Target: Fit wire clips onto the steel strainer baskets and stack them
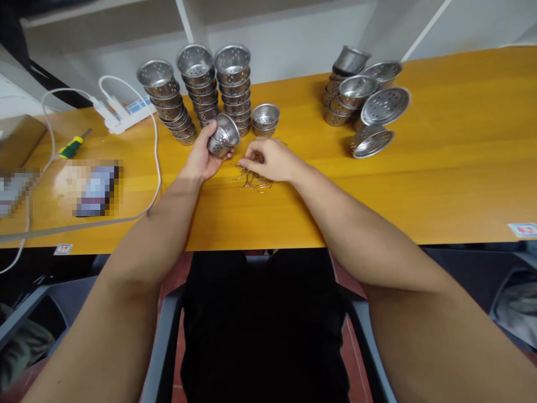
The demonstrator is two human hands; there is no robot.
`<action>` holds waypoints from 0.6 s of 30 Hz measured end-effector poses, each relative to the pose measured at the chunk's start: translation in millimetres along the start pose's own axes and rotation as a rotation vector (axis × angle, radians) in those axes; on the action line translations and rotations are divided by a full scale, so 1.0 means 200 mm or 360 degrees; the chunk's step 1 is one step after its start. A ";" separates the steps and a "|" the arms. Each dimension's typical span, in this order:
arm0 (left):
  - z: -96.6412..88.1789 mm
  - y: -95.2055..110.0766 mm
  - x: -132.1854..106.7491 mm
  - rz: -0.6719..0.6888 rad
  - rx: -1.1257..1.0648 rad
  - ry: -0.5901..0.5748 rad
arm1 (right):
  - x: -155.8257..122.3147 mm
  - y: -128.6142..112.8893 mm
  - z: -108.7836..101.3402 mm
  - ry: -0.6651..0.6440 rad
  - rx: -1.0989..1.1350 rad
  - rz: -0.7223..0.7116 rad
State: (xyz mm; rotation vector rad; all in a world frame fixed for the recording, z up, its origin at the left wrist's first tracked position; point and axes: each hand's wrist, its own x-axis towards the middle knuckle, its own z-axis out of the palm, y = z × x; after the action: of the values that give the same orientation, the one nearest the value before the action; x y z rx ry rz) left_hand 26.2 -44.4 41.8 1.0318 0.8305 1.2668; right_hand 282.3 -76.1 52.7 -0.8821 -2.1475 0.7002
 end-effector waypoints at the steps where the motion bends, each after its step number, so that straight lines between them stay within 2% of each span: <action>1: 0.01 0.00 -0.01 0.0011 0.0011 -0.0022 | 0.00 0.01 0.00 0.0076 0.0007 0.0001; 4: 0.03 0.02 -0.06 0.0073 0.0042 -0.0105 | 0.00 0.05 0.02 0.0279 0.0079 0.0022; 9: 0.06 0.05 -0.11 0.0150 0.0077 -0.0201 | 0.01 0.09 0.09 0.0259 0.0213 -0.0001; 12: 0.06 0.04 -0.11 0.0178 0.0067 -0.0260 | 0.01 0.11 0.09 0.0321 0.0167 -0.0047; 15: 0.05 0.03 -0.11 0.0132 0.0039 -0.0234 | 0.03 0.13 -0.02 0.0494 0.0048 -0.0019; 18: 0.05 0.02 -0.09 0.0043 0.0002 -0.0108 | 0.08 0.14 -0.20 0.0678 -0.0057 0.0187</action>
State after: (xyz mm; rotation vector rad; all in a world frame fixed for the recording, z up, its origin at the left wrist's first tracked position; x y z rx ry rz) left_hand 32.7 -64.6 47.5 1.0845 0.7675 1.2474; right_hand 316.1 -37.8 64.1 -1.0761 -1.7444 0.4787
